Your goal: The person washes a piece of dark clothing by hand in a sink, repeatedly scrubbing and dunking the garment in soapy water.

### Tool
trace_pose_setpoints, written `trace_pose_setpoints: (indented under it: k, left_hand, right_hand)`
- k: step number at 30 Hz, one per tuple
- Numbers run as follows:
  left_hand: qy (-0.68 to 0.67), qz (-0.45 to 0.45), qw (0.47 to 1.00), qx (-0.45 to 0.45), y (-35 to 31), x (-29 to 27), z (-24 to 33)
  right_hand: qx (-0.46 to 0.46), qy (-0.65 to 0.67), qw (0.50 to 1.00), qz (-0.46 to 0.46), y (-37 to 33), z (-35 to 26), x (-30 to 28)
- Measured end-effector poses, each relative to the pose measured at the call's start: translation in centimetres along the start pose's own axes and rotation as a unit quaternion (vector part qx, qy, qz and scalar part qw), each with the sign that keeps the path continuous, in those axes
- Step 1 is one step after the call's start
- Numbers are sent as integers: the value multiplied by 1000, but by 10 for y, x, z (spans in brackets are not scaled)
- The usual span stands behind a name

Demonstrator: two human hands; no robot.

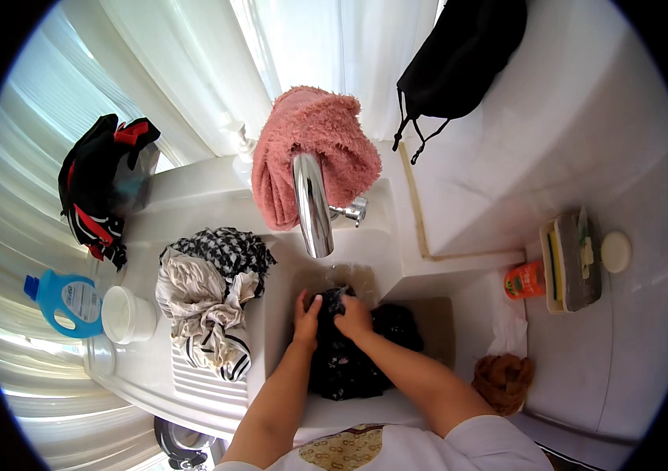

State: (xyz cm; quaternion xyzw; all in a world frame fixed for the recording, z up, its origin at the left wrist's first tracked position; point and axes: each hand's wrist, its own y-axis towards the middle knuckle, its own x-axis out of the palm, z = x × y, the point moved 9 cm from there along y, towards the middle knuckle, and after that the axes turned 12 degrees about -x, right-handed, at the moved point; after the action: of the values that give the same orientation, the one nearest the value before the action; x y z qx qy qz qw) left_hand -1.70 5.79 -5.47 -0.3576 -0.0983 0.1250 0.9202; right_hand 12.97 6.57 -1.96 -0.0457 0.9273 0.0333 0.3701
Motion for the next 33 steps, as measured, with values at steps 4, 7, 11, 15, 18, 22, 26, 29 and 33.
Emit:
trace_pose_setpoints:
  k: [4, 7, 11, 15, 18, 22, 26, 29, 33]
  left_hand:
    - [-202, -143, 955, -166, 1, 11, -21]
    - [-193, -159, 948, -197, -5, 22, -34]
    - [-160, -105, 971, -144, -26, 34, -5]
    - [-97, -256, 962, 9, 12, -7, -58]
    - [-126, -96, 964, -212, -35, 42, -33]
    - [-256, -195, 919, -227, -34, 43, -30]
    - [-253, -349, 875, -221, 1, 40, -73]
    - [-132, -77, 954, -256, -49, 42, -24]
    - [-347, -510, 765, -184, -22, 54, -30]
  right_hand:
    - [-174, 260, 949, -37, -20, -85, -23]
    - [-24, 294, 950, 103, -15, -34, -26]
    - [17, 111, 927, 359, -29, -7, -48]
    - [-227, 154, 943, 187, -37, -116, -57]
    - [-9, 91, 969, 231, -19, -19, -34]
    - [-194, 119, 934, 277, -23, -90, -70]
    - [-144, 122, 958, 217, -31, -87, -48]
    - [66, 47, 954, 289, -14, -3, -49]
    - [-170, 129, 945, 248, -26, -101, -49]
